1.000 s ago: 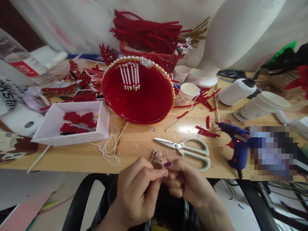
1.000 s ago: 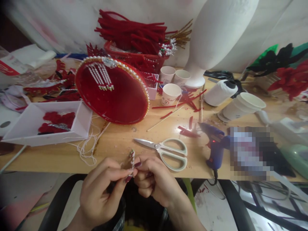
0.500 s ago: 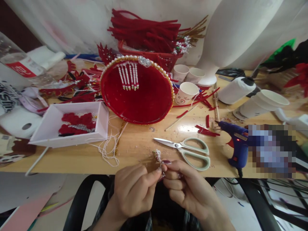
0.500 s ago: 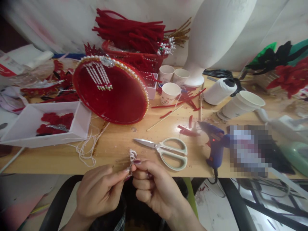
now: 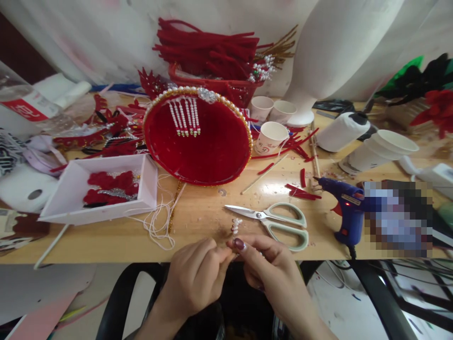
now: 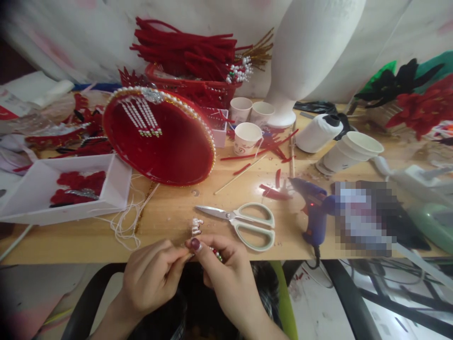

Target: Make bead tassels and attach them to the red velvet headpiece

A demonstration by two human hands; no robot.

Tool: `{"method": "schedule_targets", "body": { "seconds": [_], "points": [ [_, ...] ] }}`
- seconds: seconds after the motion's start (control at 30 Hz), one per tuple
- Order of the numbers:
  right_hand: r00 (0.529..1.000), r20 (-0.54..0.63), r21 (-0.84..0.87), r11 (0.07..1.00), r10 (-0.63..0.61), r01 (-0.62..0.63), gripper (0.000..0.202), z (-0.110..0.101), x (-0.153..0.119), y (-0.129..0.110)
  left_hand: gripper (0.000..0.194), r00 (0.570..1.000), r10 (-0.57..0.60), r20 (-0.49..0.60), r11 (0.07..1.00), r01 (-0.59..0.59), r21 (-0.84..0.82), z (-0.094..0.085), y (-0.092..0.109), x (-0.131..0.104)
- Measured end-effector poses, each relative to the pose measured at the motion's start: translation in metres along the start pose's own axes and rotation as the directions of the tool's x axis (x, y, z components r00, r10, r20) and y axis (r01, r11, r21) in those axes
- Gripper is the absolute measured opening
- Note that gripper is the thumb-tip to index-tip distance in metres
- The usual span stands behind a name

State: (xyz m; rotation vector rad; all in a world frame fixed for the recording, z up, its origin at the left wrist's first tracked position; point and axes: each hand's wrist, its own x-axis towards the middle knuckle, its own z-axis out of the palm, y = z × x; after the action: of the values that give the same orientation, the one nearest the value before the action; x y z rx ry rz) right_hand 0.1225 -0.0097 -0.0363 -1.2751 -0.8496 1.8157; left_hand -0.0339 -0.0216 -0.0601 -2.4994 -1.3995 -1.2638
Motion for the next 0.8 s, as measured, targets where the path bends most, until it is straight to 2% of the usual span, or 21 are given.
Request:
{"method": "schedule_targets", "body": {
  "seconds": [0.07, 0.13, 0.2, 0.27, 0.4, 0.53, 0.7, 0.8],
  "points": [
    [0.990, 0.030, -0.214, 0.967, -0.137, 0.140, 0.028, -0.005, 0.001, -0.003, 0.014, 0.993, -0.055, 0.108, 0.996, 0.063, -0.070, -0.004, 0.001, 0.003],
    [0.963, 0.104, -0.392, 0.879, -0.250, 0.270, 0.024, -0.012, 0.002, -0.008, 0.017, 0.961, -0.118, 0.251, 0.972, 0.164, -0.170, -0.010, 0.002, 0.007],
    [0.943, 0.179, -0.527, 0.782, -0.280, 0.332, 0.025, -0.019, 0.002, -0.013, 0.018, 0.917, -0.167, 0.363, 0.934, 0.266, -0.240, -0.018, 0.003, 0.011],
    [0.933, 0.248, -0.629, 0.689, -0.262, 0.361, 0.026, -0.024, 0.002, -0.018, 0.017, 0.889, -0.226, 0.398, 0.905, 0.343, -0.254, -0.025, 0.001, 0.014],
    [0.897, 0.388, -0.704, 0.560, -0.210, 0.436, 0.027, -0.026, 0.001, -0.025, 0.015, 0.892, -0.317, 0.321, 0.899, 0.391, -0.197, -0.030, -0.005, 0.018],
    [0.886, 0.419, -0.733, 0.502, -0.197, 0.459, 0.024, -0.022, 0.003, -0.028, 0.014, 0.907, -0.336, 0.253, 0.923, 0.371, -0.103, -0.027, -0.007, 0.016],
    [0.905, 0.391, -0.826, 0.372, -0.167, 0.425, 0.019, -0.014, 0.003, -0.027, 0.014, 0.956, -0.245, 0.162, 0.969, 0.242, 0.040, -0.028, 0.003, 0.014],
    [0.900, 0.408, -0.855, 0.281, -0.153, 0.435, 0.013, -0.009, 0.003, -0.026, 0.015, 0.972, -0.188, 0.138, 0.982, 0.181, 0.059, -0.032, 0.007, 0.014]
  ]
}}
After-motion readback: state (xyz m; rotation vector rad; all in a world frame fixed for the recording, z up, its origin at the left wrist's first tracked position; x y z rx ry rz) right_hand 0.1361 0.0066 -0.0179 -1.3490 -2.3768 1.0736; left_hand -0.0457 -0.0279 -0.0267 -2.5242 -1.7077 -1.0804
